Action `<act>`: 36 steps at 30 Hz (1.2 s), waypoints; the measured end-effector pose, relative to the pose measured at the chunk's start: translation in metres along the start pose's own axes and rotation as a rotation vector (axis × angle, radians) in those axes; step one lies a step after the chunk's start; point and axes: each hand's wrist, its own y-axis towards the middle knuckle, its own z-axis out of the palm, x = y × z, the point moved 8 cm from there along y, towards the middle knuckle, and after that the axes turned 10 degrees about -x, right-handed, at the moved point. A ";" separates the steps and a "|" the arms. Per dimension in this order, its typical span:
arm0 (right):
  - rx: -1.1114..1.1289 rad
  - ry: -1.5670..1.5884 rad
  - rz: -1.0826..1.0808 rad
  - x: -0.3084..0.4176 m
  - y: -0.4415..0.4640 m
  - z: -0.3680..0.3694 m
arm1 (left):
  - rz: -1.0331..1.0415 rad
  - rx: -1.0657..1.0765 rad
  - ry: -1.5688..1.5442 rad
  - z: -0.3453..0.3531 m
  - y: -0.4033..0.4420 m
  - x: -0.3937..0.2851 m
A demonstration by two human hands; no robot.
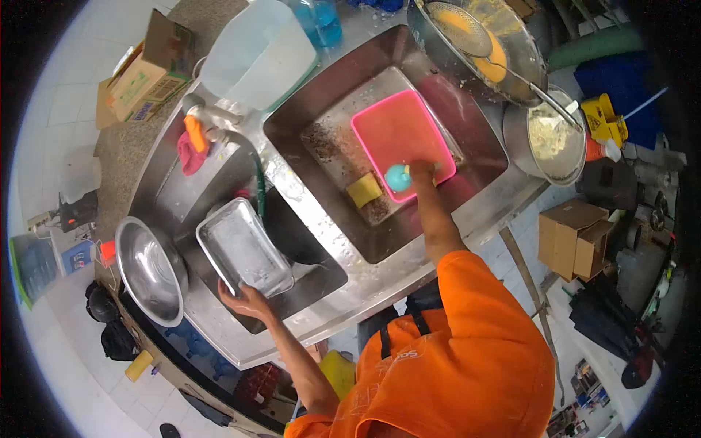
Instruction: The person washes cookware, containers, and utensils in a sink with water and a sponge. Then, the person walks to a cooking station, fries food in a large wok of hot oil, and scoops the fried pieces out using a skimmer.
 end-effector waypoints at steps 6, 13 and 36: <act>0.207 0.462 -0.245 0.032 -0.053 -0.194 | -0.686 0.947 -0.682 0.151 -0.168 -0.197; -0.002 0.674 -0.658 0.085 -0.135 -0.322 | -1.113 0.744 -0.891 0.286 -0.241 -0.214; 0.042 1.292 -0.972 0.183 -0.110 -0.350 | -0.638 0.637 -0.626 0.218 -0.168 -0.169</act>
